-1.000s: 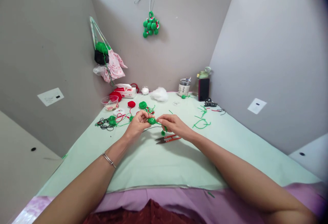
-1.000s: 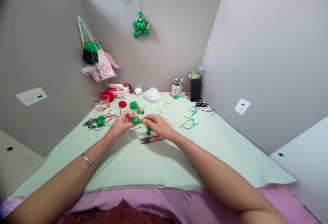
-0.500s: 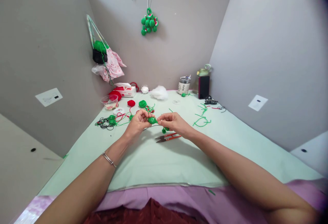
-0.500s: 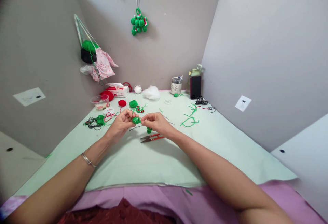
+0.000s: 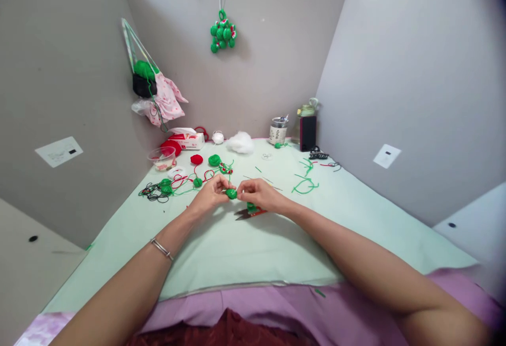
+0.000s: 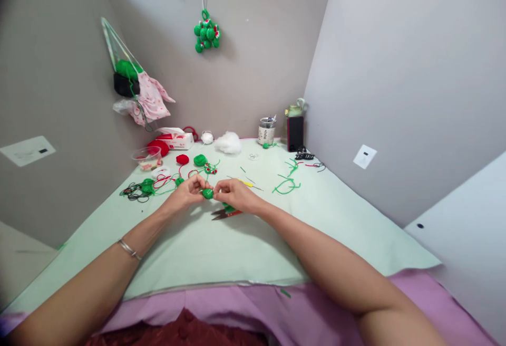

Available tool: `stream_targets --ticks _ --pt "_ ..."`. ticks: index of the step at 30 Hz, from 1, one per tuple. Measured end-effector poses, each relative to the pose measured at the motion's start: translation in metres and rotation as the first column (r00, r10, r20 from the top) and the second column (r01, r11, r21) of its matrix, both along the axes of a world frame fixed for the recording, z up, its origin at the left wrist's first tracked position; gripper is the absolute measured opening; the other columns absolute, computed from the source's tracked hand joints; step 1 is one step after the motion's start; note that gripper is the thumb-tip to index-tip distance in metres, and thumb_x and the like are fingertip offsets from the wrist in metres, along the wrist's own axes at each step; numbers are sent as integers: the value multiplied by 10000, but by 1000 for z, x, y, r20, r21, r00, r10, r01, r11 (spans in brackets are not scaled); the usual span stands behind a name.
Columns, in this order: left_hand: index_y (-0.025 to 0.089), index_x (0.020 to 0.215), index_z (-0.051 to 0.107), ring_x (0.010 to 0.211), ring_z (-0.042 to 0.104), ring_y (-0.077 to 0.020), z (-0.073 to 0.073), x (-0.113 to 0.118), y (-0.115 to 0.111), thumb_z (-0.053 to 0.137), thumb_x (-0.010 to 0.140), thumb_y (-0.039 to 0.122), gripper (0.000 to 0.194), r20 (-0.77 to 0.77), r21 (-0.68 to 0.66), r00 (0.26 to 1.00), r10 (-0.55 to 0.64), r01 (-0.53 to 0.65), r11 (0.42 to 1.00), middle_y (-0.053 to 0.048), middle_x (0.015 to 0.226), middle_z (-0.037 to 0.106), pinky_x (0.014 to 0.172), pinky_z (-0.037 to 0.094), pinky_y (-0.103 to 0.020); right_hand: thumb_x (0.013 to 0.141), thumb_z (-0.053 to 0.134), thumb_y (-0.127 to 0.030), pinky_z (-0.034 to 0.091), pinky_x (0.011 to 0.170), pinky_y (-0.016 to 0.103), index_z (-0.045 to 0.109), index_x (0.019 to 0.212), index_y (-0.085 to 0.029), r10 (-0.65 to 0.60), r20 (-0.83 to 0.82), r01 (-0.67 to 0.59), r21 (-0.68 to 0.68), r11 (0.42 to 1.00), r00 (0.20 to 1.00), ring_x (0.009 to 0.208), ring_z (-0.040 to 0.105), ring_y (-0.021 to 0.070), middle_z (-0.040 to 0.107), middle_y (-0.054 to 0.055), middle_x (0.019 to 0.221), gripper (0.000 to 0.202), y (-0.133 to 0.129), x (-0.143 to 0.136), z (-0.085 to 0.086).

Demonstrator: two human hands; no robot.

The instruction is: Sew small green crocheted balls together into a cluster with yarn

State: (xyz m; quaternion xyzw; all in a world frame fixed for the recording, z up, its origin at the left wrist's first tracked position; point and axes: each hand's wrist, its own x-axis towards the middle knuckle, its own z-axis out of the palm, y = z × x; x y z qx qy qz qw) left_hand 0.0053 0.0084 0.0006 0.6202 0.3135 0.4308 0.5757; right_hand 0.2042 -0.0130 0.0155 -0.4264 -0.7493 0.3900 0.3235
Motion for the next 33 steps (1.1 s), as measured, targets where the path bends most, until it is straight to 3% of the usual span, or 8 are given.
stream_targets --ticks 3,7,11,14,18,23,28,33 --pt "180 819 533 823 584 -146 -9 0 2 624 593 85 261 -182 64 983 13 -1 998 -5 885 610 745 434 -271 878 568 -278 368 623 227 701 827 -164 -142 286 96 168 981 948 654 541 114 663 2 733 182 10 13 0" --pt "175 835 603 833 606 -175 -10 0 4 659 638 170 205 -297 116 950 102 -70 991 -22 874 636 779 454 -306 968 469 -301 403 759 266 710 1026 -205 -503 614 291 418 861 608 950 633 198 710 76 1075 266 28 45 4" --pt "169 886 652 874 617 -189 5 -11 9 687 703 306 231 -164 184 935 314 -284 941 -43 905 664 838 465 -322 945 485 -239 415 760 313 714 949 -135 -504 709 289 413 863 492 964 646 266 661 172 1120 252 40 63 1" --pt "168 943 651 931 619 -187 15 -25 17 652 758 327 244 48 243 842 538 -532 811 -57 973 676 890 469 -318 921 460 -128 422 783 320 707 934 -114 -472 755 243 404 882 456 984 641 273 651 188 1087 247 43 62 -5" --pt "187 1037 628 1077 611 -183 22 -39 25 586 812 292 252 312 299 616 723 -786 541 -73 1122 669 1002 446 -327 906 423 -65 424 815 324 697 977 -107 -467 757 226 409 884 457 1036 626 276 642 202 1095 286 45 55 -9" --pt "217 1096 684 1213 569 -249 31 -49 31 633 773 341 350 -215 521 853 476 -312 795 -74 1259 664 1091 388 -387 874 495 -134 420 771 312 697 940 -128 -512 677 282 430 858 528 942 649 261 683 177 1041 213 45 54 -7" --pt "204 1062 706 1135 603 -265 20 -72 51 598 783 356 336 -361 569 686 631 -374 733 -65 1173 704 1012 432 -391 815 539 -163 420 686 260 686 907 -179 -540 519 363 407 838 663 797 649 187 731 63 888 174 45 51 -3" --pt "242 949 739 1080 590 -325 -4 -79 59 700 684 331 283 -649 582 450 613 -224 782 -85 1003 713 948 432 -424 786 526 -128 455 646 224 677 981 -159 -469 247 410 254 876 848 708 651 134 721 33 821 249 44 46 -3"
